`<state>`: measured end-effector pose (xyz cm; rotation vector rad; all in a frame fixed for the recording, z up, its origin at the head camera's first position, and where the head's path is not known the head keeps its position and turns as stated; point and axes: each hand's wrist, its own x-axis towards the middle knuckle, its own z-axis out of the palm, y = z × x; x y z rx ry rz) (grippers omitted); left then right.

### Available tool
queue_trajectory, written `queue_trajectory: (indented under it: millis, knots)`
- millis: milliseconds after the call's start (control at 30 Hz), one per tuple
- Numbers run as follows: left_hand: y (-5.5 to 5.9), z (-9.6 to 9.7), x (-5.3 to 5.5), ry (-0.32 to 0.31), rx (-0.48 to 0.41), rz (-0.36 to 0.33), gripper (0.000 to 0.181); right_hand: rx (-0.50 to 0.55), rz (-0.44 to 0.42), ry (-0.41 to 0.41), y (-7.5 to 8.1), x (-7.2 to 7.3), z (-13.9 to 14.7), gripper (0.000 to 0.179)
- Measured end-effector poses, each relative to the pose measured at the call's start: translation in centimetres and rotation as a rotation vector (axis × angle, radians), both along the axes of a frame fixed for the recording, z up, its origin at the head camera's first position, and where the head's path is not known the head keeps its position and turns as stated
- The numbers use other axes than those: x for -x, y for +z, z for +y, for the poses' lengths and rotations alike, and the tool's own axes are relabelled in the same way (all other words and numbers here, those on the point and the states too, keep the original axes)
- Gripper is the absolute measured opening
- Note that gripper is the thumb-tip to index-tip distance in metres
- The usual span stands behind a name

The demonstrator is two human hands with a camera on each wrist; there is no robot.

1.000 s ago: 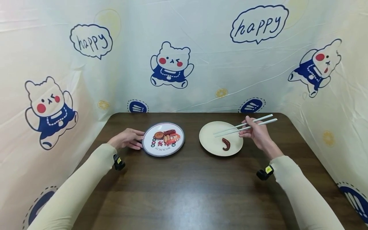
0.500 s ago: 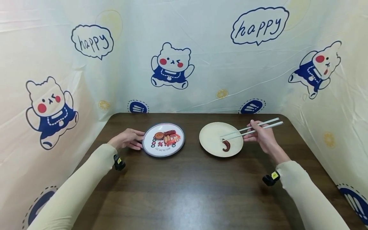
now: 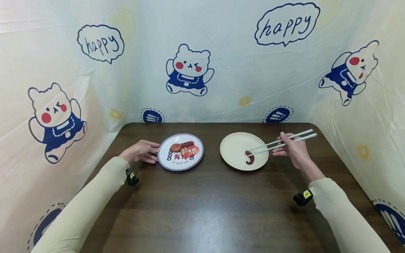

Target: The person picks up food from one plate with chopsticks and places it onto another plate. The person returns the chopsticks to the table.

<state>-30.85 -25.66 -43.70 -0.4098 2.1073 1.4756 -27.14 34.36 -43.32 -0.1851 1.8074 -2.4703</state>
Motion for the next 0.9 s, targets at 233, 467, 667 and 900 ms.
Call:
queue_trajectory:
  millis: [233, 467, 667, 900]
  knots:
    - [0.2, 0.0, -0.1, 0.002, -0.005, 0.001, 0.054, -0.048, -0.007, 0.010, 0.0, 0.2, -0.5, 0.027]
    - [0.0, -0.1, -0.1, 0.000, 0.003, -0.004, 0.055, -0.080, 0.000, 0.009, 0.0, 0.8, -1.7, 0.030]
    - [0.0, -0.2, -0.1, -0.004, 0.013, -0.003, 0.054, -0.129, 0.023, 0.051, 0.2, 1.3, -3.2, 0.031]
    - [0.0, 0.0, -0.2, 0.002, 0.003, 0.004, 0.054, -0.111, 0.040, 0.040, 0.2, 1.3, -3.5, 0.032]
